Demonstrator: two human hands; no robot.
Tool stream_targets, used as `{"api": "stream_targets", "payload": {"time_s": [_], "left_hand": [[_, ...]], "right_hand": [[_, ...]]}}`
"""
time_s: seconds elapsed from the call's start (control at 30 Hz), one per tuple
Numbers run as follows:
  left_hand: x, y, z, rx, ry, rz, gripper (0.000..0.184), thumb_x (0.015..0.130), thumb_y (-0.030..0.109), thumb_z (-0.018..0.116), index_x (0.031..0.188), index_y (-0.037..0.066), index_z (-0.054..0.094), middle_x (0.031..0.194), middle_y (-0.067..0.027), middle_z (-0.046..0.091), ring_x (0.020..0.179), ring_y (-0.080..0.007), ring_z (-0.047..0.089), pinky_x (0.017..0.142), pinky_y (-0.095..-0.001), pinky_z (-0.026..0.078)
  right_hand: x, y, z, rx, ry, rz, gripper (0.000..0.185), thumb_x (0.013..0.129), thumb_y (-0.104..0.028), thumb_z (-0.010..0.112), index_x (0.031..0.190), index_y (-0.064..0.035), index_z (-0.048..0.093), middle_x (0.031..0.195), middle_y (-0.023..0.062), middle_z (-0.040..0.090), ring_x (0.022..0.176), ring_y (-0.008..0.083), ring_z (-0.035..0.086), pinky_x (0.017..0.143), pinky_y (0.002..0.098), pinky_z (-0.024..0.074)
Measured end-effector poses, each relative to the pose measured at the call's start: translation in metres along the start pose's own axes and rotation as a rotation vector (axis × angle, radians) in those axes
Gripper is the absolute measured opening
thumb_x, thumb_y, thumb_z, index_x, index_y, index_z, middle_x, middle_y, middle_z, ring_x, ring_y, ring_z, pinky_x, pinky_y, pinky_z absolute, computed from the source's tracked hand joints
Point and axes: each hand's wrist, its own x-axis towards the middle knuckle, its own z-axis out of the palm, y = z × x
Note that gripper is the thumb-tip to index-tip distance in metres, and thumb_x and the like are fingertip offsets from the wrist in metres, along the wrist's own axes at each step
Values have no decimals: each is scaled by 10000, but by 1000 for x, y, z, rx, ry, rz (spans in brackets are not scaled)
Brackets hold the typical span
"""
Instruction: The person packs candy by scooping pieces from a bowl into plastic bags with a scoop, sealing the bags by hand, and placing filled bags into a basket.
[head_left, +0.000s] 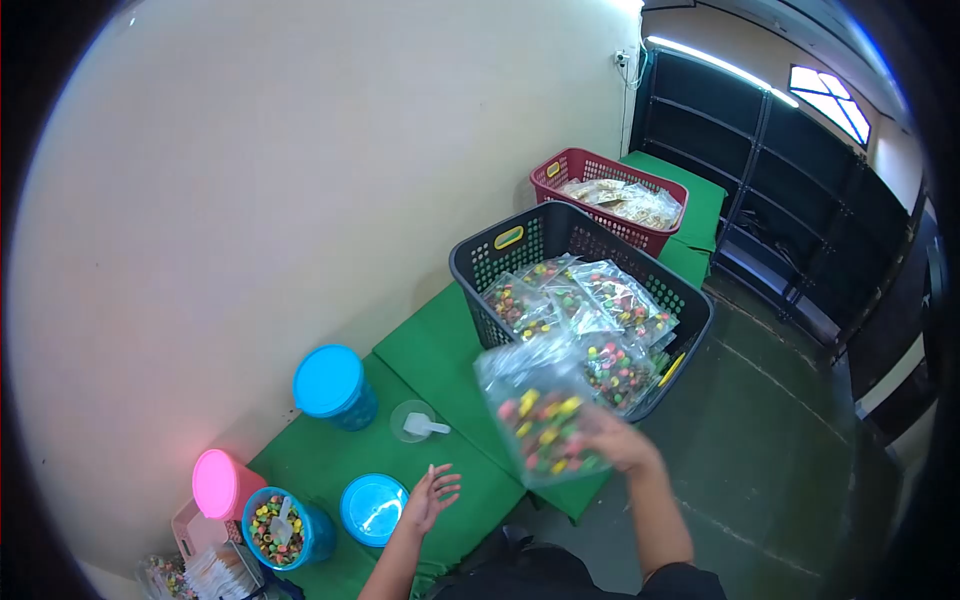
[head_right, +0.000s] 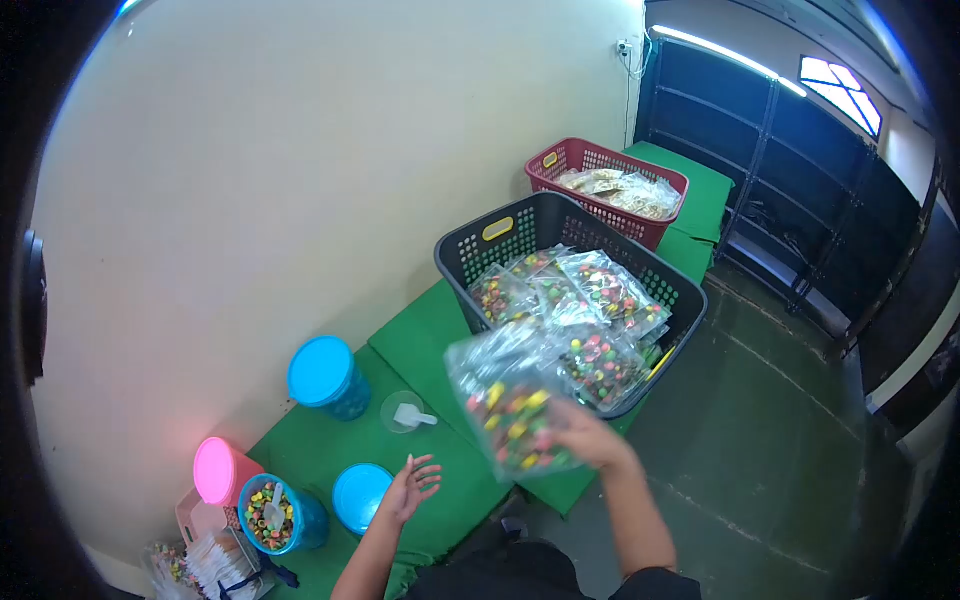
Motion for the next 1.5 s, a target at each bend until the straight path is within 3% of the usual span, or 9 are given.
{"api": "stream_targets", "payload": {"time_s": [0.27, 0.43, 0.6, 0.93, 0.97, 1.07, 1.17, 1.43, 1.5], "left_hand": [[13, -25, -25, -79, 221, 0, 533, 930, 500, 425, 1254, 77, 446, 1116, -103, 570, 982, -206, 533, 873, -362, 422], [16, -28, -30, -109, 287, 0, 525, 929, 494, 435, 1248, 78, 449, 1113, -98, 571, 962, -203, 537, 865, -358, 422], [14, -32, -37, -125, 316, 21, 516, 925, 487, 448, 1242, 79, 457, 1112, -94, 574, 963, -201, 539, 859, -348, 420], [-61, -54, -86, -239, 425, 127, 419, 943, 407, 456, 1208, 84, 495, 1108, -85, 595, 966, -173, 559, 839, -322, 439], [-76, -58, -98, -271, 469, 154, 419, 943, 407, 456, 1208, 84, 495, 1108, -85, 595, 966, -173, 559, 839, -322, 439], [-132, -73, -133, -225, 594, 231, 354, 941, 355, 485, 1169, 88, 533, 1063, -65, 615, 931, -151, 571, 813, -304, 451], [-208, -70, -180, -9, 658, 183, 321, 932, 334, 513, 1138, 92, 558, 1032, -55, 621, 912, -141, 571, 781, -291, 459], [-416, -68, -308, 454, 1495, 401, 350, 741, 134, 716, 1065, 89, 592, 964, -70, 598, 853, -174, 560, 754, -315, 457], [-447, -67, -328, 1210, 1780, 250, 467, 608, 42, 766, 1040, 116, 607, 1062, -86, 540, 989, -255, 512, 823, -366, 435]], "right_hand": [[9, -80, -189, -921, 636, -407, 403, 767, -67, 598, 1169, -37, 577, 1102, 61, 631, 1023, 177, 575, 903, 339, 429], [15, -59, -244, -1468, 179, 471, 414, 684, -47, 653, 1073, -190, 658, 1377, 27, 451, 1298, 233, 378, 1062, 564, 179], [40, -44, -250, -1270, 306, 509, 353, 634, -252, 768, 947, -127, 664, 1279, 115, 524, 1212, 323, 452, 972, 348, 412], [86, 13, -371, -1543, 124, 699, 776, 487, -450, 835, 1139, -138, 553, 1164, 178, 553, 1143, 337, 474, 989, 441, 377], [95, 18, -359, -2107, -366, 576, 611, 561, -398, 811, 1064, -135, 585, 1020, 173, 616, 1041, 313, 551, 885, 453, 433], [122, -34, -312, -1553, 618, 299, 214, 716, -118, 646, 878, -10, 557, 860, 171, 580, 775, 268, 553, 751, 360, 437], [164, -62, -183, -1206, 405, -316, 188, 771, -20, 563, 956, -5, 528, 941, 93, 558, 876, 179, 542, 749, 319, 442], [226, 25, 190, -967, -152, -431, 196, 779, -16, 593, 970, -27, 549, 1040, 82, 575, 966, 186, 555, 758, 299, 461], [223, 65, 259, -955, -276, -443, 205, 765, -28, 615, 962, -35, 558, 1046, 95, 582, 969, 214, 568, 755, 333, 471]]}}
